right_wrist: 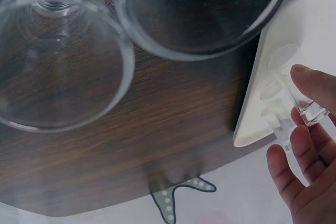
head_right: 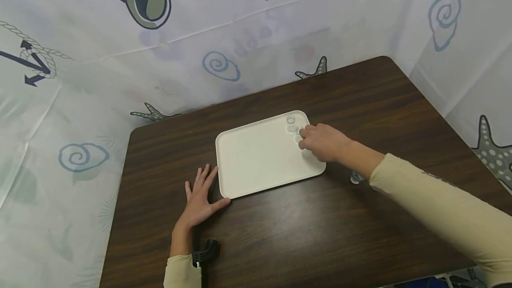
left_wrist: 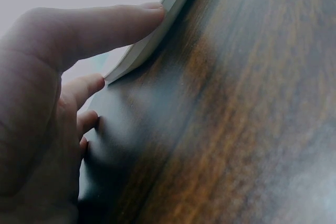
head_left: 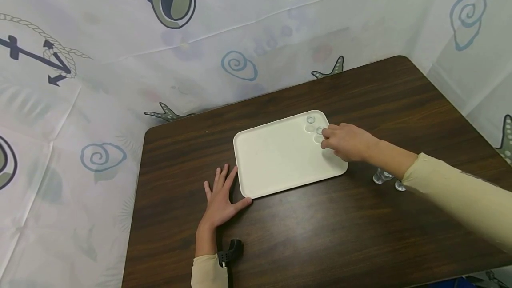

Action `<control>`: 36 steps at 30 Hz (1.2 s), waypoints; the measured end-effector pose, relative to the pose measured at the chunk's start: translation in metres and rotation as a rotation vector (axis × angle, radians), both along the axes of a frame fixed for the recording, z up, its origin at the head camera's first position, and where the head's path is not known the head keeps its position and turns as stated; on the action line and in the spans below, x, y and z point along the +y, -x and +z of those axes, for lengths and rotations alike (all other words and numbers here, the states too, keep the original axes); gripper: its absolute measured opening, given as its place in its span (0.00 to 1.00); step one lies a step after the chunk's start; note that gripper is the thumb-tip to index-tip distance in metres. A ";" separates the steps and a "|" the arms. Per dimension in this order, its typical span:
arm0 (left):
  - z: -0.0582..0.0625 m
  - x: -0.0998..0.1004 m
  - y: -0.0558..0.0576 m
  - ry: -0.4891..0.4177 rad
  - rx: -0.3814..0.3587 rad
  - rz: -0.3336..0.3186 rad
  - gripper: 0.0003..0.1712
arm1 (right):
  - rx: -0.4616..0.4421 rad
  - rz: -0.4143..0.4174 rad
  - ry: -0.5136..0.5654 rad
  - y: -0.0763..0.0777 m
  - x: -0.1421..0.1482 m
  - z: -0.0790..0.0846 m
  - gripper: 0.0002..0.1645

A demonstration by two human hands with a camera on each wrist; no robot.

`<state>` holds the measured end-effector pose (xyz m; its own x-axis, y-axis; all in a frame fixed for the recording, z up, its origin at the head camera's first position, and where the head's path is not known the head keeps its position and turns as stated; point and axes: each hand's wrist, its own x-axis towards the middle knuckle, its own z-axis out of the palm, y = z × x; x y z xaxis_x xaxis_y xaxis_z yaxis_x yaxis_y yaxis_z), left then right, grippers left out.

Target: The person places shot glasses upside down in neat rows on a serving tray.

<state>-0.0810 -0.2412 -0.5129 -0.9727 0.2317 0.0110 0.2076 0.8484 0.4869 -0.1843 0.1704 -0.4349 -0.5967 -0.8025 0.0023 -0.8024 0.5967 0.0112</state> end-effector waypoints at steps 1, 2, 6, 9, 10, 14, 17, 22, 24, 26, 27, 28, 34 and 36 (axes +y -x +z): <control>0.000 0.000 0.000 0.000 0.001 0.000 0.57 | 0.001 0.000 -0.005 0.000 0.000 0.000 0.15; 0.000 0.000 0.000 0.000 0.002 0.000 0.57 | 0.000 0.000 -0.009 0.000 0.000 -0.001 0.15; 0.000 0.000 0.000 0.003 0.004 -0.001 0.57 | -0.002 -0.002 -0.022 -0.001 0.000 -0.002 0.15; 0.000 0.000 0.000 0.004 0.003 0.000 0.57 | 0.000 -0.002 -0.023 -0.001 0.000 -0.003 0.15; 0.000 0.000 0.000 0.004 0.002 0.000 0.57 | 0.000 -0.004 -0.023 -0.001 0.000 -0.003 0.15; 0.000 0.000 0.000 0.004 0.001 0.000 0.57 | -0.008 -0.014 -0.026 -0.001 0.000 -0.002 0.17; 0.001 0.000 0.000 0.004 0.001 -0.001 0.57 | -0.017 -0.023 -0.021 -0.001 0.001 -0.001 0.19; 0.001 0.000 0.000 0.004 0.004 -0.001 0.57 | -0.016 -0.028 -0.002 -0.002 0.004 0.003 0.23; 0.001 0.000 0.000 0.003 0.004 -0.001 0.57 | -0.018 -0.033 0.007 -0.002 0.005 0.005 0.24; 0.001 0.000 0.000 0.001 0.002 0.000 0.57 | -0.017 -0.041 0.019 -0.002 0.006 0.006 0.25; 0.001 0.000 0.000 0.001 0.002 0.001 0.57 | -0.015 -0.043 0.026 -0.002 0.007 0.007 0.25; 0.002 0.001 0.000 0.000 0.001 0.001 0.57 | -0.011 -0.041 0.035 -0.002 0.008 0.008 0.25; 0.002 0.001 0.000 -0.001 0.001 0.003 0.57 | 0.011 0.003 0.161 -0.004 0.022 0.018 0.24; 0.001 0.001 -0.001 0.001 0.002 0.002 0.57 | 0.012 0.006 0.211 -0.005 0.029 0.022 0.23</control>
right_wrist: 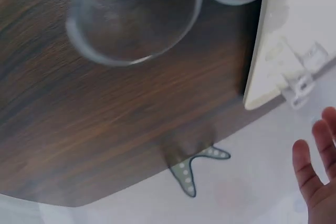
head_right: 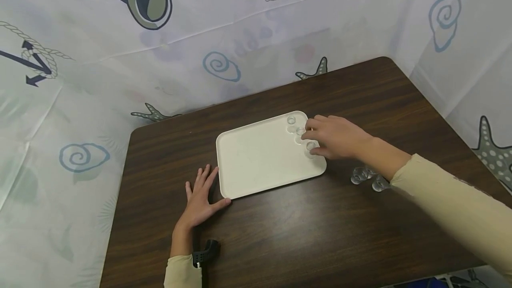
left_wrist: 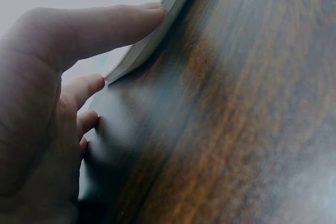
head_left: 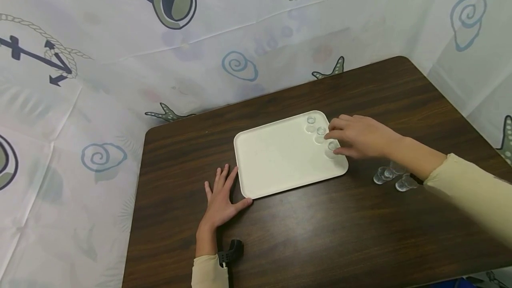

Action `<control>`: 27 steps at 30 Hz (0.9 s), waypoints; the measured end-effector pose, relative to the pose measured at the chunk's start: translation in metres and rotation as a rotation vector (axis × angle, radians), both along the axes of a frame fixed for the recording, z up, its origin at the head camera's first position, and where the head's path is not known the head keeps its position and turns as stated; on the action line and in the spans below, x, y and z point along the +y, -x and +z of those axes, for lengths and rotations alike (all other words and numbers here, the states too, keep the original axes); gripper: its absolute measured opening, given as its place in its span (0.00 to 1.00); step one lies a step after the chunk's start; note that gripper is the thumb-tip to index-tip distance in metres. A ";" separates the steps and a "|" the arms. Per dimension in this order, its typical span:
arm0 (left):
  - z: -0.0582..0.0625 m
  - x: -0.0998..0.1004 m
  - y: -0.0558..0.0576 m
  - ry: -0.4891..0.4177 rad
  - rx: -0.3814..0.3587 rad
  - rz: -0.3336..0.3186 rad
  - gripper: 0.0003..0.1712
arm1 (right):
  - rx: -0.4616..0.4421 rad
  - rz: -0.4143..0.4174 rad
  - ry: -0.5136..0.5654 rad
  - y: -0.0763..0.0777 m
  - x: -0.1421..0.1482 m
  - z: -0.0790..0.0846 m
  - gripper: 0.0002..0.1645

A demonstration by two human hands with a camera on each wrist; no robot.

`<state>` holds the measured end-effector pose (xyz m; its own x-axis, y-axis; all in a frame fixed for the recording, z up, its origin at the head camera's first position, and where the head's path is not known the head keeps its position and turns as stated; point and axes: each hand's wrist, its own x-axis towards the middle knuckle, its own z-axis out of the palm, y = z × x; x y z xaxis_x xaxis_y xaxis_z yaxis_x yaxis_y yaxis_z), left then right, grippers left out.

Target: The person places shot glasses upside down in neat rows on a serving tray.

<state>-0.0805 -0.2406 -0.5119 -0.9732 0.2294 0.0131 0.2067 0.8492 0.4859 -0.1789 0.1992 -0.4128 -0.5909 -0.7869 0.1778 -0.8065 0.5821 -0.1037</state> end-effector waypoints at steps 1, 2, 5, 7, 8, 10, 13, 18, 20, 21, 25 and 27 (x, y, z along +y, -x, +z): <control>0.000 0.000 0.000 -0.001 -0.001 -0.001 0.57 | -0.004 -0.010 0.023 -0.001 0.004 0.002 0.23; -0.001 -0.001 0.000 -0.001 -0.001 -0.001 0.57 | -0.005 -0.025 0.041 -0.002 0.008 0.004 0.22; -0.002 -0.001 0.000 -0.003 -0.001 -0.001 0.57 | -0.032 -0.085 0.108 -0.006 0.023 0.011 0.20; -0.002 -0.001 0.000 -0.008 -0.002 -0.001 0.57 | -0.055 -0.130 0.151 -0.009 0.033 0.014 0.17; -0.002 -0.001 0.000 -0.006 -0.001 0.001 0.57 | -0.068 -0.149 0.169 -0.011 0.039 0.016 0.17; -0.002 -0.001 0.001 -0.003 0.000 0.001 0.57 | -0.101 -0.182 0.189 -0.014 0.050 0.016 0.17; -0.002 -0.002 0.001 -0.003 0.003 0.000 0.57 | -0.150 -0.241 0.170 -0.019 0.066 0.012 0.19; -0.001 -0.002 0.000 0.001 0.009 0.004 0.58 | -0.282 -0.324 0.117 -0.024 0.089 -0.001 0.20; -0.002 -0.003 0.000 0.009 0.009 0.002 0.58 | -0.334 -0.334 0.103 -0.026 0.099 -0.007 0.20; -0.002 -0.003 0.000 0.011 0.009 0.001 0.58 | -0.357 -0.337 0.097 -0.028 0.103 -0.010 0.19; -0.005 -0.003 0.001 0.017 0.005 -0.008 0.57 | -0.421 -0.337 0.091 -0.034 0.117 -0.020 0.20; -0.005 -0.004 0.001 0.014 0.002 -0.004 0.57 | -0.458 -0.334 0.091 -0.036 0.121 -0.024 0.21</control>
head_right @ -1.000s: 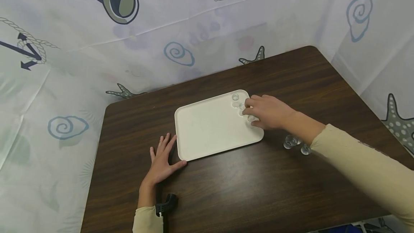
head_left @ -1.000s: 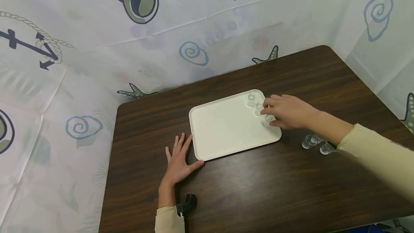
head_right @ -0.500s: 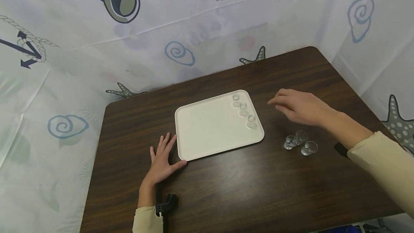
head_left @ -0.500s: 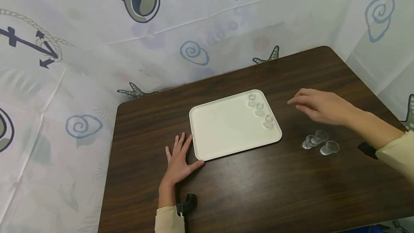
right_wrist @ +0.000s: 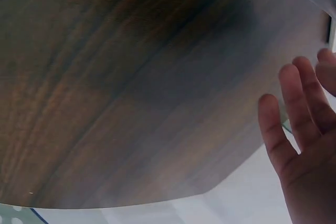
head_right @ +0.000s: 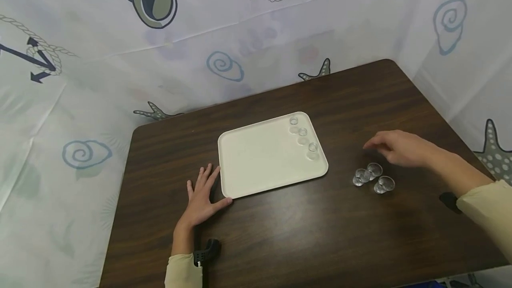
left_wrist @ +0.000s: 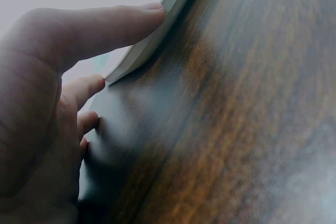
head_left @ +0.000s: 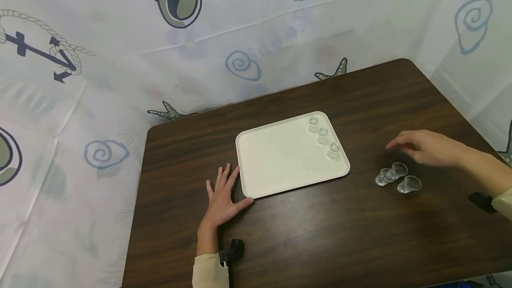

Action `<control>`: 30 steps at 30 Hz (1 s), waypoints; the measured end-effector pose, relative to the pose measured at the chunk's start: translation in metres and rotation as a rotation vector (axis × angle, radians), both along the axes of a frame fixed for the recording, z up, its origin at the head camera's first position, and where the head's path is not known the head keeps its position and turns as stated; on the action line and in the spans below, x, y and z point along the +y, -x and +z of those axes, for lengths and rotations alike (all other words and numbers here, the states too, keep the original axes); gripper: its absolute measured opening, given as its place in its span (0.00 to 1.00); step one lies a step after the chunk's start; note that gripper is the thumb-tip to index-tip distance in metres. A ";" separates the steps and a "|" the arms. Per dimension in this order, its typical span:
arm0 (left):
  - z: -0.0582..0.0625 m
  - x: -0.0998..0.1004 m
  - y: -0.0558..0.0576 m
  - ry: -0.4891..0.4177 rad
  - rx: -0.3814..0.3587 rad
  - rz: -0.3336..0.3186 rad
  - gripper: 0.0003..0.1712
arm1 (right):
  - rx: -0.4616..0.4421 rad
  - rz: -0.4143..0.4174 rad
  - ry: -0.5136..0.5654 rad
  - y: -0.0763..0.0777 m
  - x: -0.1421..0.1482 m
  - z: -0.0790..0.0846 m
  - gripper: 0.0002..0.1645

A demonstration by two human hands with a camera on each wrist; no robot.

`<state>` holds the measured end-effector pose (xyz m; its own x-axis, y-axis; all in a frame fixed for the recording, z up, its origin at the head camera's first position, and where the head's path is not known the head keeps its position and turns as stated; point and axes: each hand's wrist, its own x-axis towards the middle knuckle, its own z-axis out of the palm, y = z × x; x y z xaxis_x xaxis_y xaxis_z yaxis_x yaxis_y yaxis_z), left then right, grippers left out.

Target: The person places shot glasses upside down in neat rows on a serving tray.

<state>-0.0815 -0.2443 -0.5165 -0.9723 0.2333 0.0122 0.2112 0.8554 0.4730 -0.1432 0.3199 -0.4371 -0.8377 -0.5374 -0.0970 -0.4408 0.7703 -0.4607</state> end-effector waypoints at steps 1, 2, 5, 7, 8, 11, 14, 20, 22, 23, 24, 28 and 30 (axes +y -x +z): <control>0.000 0.000 0.000 0.001 -0.002 0.002 0.58 | -0.021 0.002 0.006 -0.001 0.002 -0.002 0.21; 0.000 0.000 0.000 0.002 -0.001 0.003 0.58 | -0.040 0.002 0.011 -0.002 0.003 -0.004 0.21; -0.001 0.000 -0.001 0.007 -0.002 0.004 0.58 | -0.077 0.016 0.033 -0.005 0.006 -0.010 0.23; -0.001 0.000 0.000 0.010 0.000 0.003 0.58 | -0.094 0.040 0.057 -0.006 0.007 -0.013 0.24; -0.002 0.000 0.000 0.011 0.002 0.002 0.58 | -0.097 0.053 0.066 -0.007 0.008 -0.015 0.24; 0.000 0.001 -0.001 0.009 -0.001 0.002 0.58 | -0.115 0.079 0.083 -0.007 0.009 -0.018 0.25; 0.002 0.002 -0.001 0.006 -0.004 0.003 0.58 | -0.139 0.083 0.091 -0.008 0.012 -0.022 0.26; 0.002 0.002 -0.001 0.005 -0.003 0.002 0.58 | -0.155 0.100 0.118 -0.009 0.011 -0.026 0.28; 0.001 0.002 -0.001 0.006 -0.004 0.002 0.58 | -0.152 0.105 0.138 -0.010 0.010 -0.026 0.28; 0.001 0.002 -0.001 0.006 -0.005 0.002 0.58 | -0.148 0.114 0.150 -0.011 0.010 -0.026 0.28; 0.001 0.002 0.000 0.006 -0.005 0.002 0.58 | -0.139 0.119 0.160 -0.011 0.010 -0.026 0.28; 0.001 0.002 0.000 0.002 -0.002 0.006 0.58 | -0.095 0.157 0.220 -0.010 0.008 -0.028 0.29; 0.000 0.001 0.000 0.003 0.001 0.007 0.57 | -0.080 0.172 0.241 -0.009 0.009 -0.029 0.28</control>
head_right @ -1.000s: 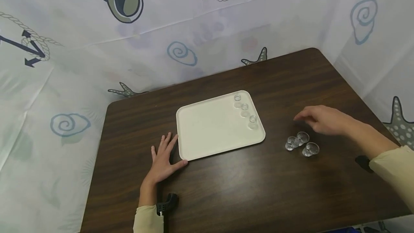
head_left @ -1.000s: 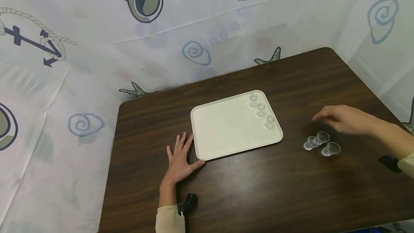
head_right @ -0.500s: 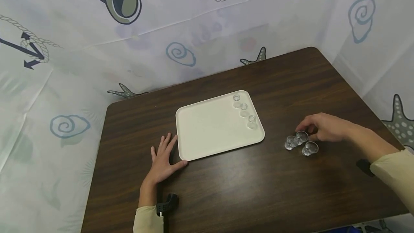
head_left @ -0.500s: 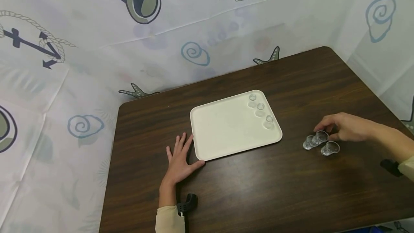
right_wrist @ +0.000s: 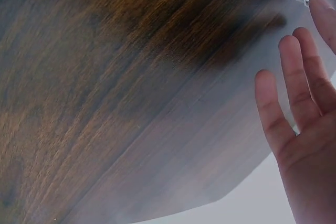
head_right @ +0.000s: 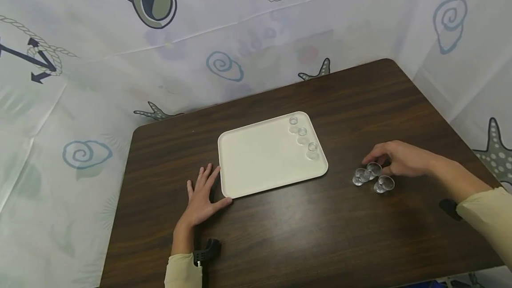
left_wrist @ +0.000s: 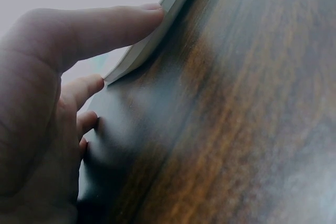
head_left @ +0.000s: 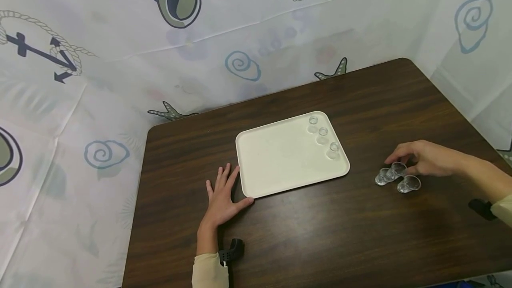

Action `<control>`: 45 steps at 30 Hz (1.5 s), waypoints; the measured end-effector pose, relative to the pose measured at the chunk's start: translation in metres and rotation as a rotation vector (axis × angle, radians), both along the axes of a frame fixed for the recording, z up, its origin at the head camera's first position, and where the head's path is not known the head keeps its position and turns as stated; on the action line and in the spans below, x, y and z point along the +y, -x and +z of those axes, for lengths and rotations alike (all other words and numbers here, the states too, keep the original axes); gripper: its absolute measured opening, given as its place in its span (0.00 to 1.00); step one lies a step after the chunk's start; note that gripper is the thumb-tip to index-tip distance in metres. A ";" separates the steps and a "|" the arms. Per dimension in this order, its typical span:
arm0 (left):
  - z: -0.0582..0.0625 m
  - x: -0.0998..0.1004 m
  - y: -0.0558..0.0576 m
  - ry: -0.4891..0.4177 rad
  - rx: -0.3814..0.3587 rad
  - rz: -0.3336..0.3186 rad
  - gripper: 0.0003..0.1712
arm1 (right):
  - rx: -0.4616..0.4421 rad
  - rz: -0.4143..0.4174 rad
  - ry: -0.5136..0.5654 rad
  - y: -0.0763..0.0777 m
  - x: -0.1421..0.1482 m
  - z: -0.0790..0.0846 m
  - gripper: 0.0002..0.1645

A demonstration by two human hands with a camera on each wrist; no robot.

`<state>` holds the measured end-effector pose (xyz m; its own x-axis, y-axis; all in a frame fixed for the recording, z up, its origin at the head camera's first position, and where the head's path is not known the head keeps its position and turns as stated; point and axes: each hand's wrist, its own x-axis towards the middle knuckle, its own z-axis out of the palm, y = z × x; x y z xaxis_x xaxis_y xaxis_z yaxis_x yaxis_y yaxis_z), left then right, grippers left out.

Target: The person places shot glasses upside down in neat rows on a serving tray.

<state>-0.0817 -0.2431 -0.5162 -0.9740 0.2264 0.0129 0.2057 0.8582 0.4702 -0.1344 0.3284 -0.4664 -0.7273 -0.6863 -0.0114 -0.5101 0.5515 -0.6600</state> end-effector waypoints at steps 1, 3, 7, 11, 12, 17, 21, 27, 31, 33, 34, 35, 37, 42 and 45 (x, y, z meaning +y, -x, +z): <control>0.000 0.000 0.000 0.001 0.001 0.000 0.57 | -0.001 0.005 0.012 0.000 0.000 -0.001 0.28; 0.000 0.000 0.000 0.003 0.003 0.000 0.57 | -0.021 0.013 0.027 0.001 0.001 -0.002 0.28; 0.000 0.000 0.000 -0.003 0.002 -0.002 0.57 | -0.064 0.039 0.051 0.000 0.001 -0.003 0.27; 0.000 0.001 0.000 -0.008 0.004 -0.004 0.57 | -0.091 0.057 0.064 -0.001 -0.001 -0.001 0.26; 0.000 0.001 0.000 -0.008 0.005 -0.005 0.57 | -0.099 0.058 0.066 -0.001 -0.001 0.000 0.26; -0.001 0.000 0.000 -0.007 0.003 -0.005 0.58 | -0.144 0.066 0.083 -0.001 -0.002 0.001 0.23; 0.000 0.001 -0.001 -0.003 0.002 -0.005 0.58 | -0.141 0.076 0.106 -0.001 -0.002 -0.001 0.20; 0.000 0.001 -0.001 0.000 0.006 -0.008 0.58 | -0.126 0.069 0.122 -0.001 0.000 -0.003 0.20; 0.000 0.001 -0.001 0.001 0.004 -0.008 0.58 | -0.127 0.035 0.094 -0.001 0.000 0.000 0.21; 0.001 0.001 -0.001 0.006 0.003 -0.005 0.58 | -0.136 0.004 0.077 -0.001 0.000 0.004 0.21; 0.001 0.001 -0.001 0.009 0.002 -0.004 0.58 | -0.134 -0.013 0.064 0.000 -0.001 0.006 0.21; 0.001 0.001 -0.001 0.011 0.001 -0.004 0.58 | -0.134 -0.033 0.051 0.000 -0.002 0.009 0.21; 0.002 0.001 -0.002 0.014 0.002 -0.003 0.58 | -0.127 -0.081 0.017 0.002 -0.004 0.015 0.21; 0.002 0.001 -0.001 0.003 0.001 -0.001 0.57 | -0.067 -0.199 -0.072 0.009 -0.012 0.031 0.19; 0.003 0.001 -0.001 -0.003 0.000 -0.001 0.57 | -0.011 -0.231 -0.077 0.014 -0.016 0.039 0.18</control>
